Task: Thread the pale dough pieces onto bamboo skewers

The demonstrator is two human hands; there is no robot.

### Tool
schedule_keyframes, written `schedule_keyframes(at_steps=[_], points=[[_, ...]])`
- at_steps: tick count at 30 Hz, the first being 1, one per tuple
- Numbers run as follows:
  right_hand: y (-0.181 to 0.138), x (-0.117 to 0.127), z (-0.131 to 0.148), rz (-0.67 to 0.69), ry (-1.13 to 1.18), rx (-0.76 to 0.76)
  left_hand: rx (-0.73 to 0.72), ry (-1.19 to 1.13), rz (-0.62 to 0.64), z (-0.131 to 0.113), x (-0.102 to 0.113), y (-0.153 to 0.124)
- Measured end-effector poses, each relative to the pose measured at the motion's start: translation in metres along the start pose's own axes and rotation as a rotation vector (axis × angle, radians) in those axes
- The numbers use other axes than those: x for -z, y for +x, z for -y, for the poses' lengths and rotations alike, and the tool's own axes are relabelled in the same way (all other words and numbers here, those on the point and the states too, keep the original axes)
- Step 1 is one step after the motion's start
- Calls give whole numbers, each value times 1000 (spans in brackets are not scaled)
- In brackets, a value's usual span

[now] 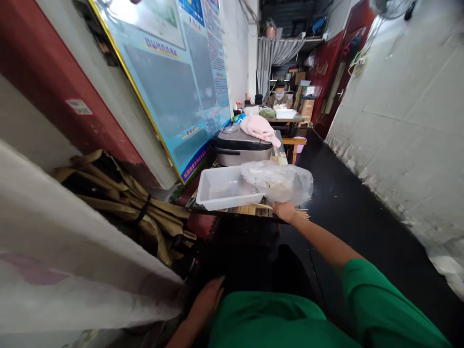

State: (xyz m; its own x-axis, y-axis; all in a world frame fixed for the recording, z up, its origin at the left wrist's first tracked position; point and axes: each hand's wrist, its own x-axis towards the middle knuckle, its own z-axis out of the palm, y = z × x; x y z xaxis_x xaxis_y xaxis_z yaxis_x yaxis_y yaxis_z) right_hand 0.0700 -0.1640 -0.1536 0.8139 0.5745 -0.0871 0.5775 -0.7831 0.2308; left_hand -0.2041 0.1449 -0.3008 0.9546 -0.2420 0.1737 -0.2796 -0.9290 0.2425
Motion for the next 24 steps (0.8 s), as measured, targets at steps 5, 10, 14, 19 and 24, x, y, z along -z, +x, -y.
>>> schedule_keyframes(at_steps=[5,10,14,19,24], points=[[5,-7,-10,-68,32,55,-327,73,-244,-42,29,168],[11,-15,-22,-46,21,70,-540,115,-389,-59,18,268],[9,-15,-21,-56,15,105,-577,51,-491,-53,14,283],[9,-8,-7,-47,13,95,-584,-58,-424,-53,24,292],[-5,-4,10,-43,26,-18,-544,-90,-404,-58,20,297]])
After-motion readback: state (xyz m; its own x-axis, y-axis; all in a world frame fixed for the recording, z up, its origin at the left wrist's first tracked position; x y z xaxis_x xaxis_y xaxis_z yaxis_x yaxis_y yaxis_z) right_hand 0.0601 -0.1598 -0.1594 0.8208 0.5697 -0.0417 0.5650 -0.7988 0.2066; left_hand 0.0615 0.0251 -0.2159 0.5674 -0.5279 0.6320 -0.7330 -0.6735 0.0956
